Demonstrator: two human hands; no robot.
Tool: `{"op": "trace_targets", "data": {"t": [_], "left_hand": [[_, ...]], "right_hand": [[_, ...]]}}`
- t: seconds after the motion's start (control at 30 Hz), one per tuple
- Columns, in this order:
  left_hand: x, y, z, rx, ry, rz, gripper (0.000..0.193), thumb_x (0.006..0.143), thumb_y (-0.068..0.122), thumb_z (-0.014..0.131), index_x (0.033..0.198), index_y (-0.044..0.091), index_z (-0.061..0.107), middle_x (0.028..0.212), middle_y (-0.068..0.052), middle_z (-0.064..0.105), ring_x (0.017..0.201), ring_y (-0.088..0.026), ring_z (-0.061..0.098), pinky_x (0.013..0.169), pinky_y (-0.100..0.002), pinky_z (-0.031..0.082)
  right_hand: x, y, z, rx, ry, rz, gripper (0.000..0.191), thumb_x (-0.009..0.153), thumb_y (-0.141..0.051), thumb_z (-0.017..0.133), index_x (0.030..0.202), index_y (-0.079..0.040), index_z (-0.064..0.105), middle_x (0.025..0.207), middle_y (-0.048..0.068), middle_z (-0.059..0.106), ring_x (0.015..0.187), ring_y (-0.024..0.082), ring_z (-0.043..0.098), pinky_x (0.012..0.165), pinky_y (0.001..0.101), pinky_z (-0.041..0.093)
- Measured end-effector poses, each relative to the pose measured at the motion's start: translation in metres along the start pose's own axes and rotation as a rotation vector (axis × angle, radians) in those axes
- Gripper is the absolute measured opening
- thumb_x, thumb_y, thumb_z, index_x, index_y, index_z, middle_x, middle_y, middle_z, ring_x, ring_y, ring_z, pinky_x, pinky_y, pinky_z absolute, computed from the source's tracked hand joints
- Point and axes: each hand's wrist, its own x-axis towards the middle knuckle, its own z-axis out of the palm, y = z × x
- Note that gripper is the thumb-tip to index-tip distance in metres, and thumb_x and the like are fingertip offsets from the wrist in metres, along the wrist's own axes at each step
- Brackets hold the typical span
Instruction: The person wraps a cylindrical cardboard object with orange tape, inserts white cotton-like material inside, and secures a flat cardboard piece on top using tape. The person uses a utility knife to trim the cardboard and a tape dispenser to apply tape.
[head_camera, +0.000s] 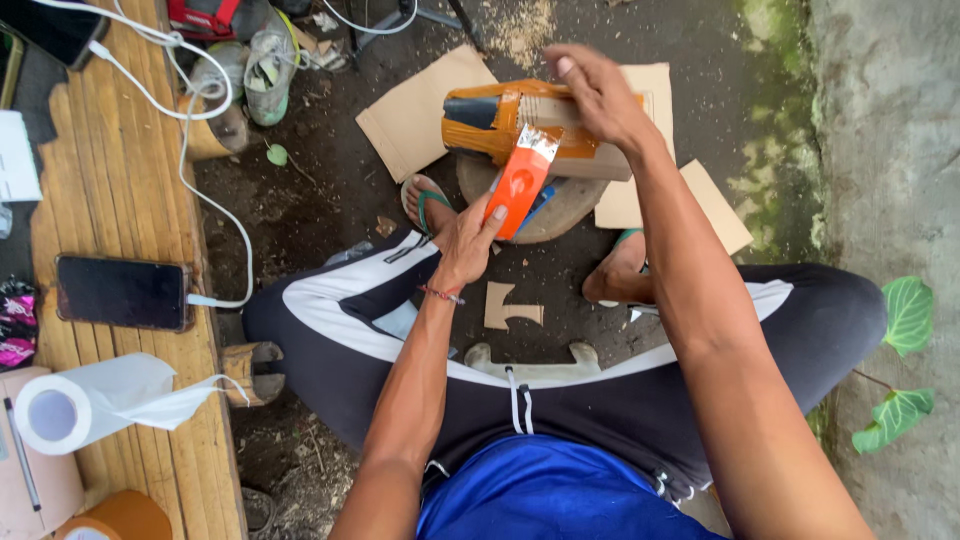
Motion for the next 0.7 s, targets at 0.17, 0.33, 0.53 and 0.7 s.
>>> {"op": "trace_targets", "data": {"t": [0.17,0.33,0.53,0.7], "left_hand": [[0.004,0.015,-0.01,-0.17,0.083,-0.066,0.059,0.111,0.049,0.043,0.141,0.001,0.056,0.118,-0.013,0.067,0.105,-0.022,0.06,0.094,-0.036,0.048],[0.016,0.023,-0.019,-0.149,0.056,-0.053,0.063,0.109,0.054,0.041,0.143,0.002,0.054,0.126,-0.012,0.068,0.114,-0.02,0.063,0.101,-0.034,0.048],[0.02,0.03,-0.032,-0.127,-0.003,-0.022,0.062,0.11,0.052,0.044,0.146,0.002,0.052,0.129,-0.014,0.069,0.118,-0.023,0.065,0.104,-0.035,0.048],[0.026,0.032,-0.041,-0.076,-0.024,-0.029,0.063,0.109,0.054,0.044,0.146,0.003,0.053,0.128,-0.014,0.07,0.117,-0.023,0.067,0.102,-0.035,0.049]], "right_hand": [[0.018,0.016,0.015,0.104,-0.193,0.492,0.035,0.107,-0.027,0.05,0.118,-0.002,0.07,0.093,0.005,0.073,0.084,0.016,0.069,0.08,0.0315,0.058],[0.004,0.025,0.038,0.266,-0.076,0.442,0.043,0.112,-0.035,0.05,0.116,-0.002,0.077,0.09,0.005,0.07,0.08,0.012,0.058,0.075,0.0277,0.051],[0.003,0.039,0.038,0.613,-0.122,0.473,0.041,0.108,-0.037,0.059,0.104,-0.001,0.078,0.091,0.007,0.076,0.084,0.011,0.067,0.088,0.0243,0.054],[0.006,0.043,0.034,0.832,-0.143,0.582,0.03,0.101,-0.027,0.074,0.103,0.002,0.076,0.096,0.013,0.076,0.083,0.014,0.07,0.086,0.0303,0.057]]}}
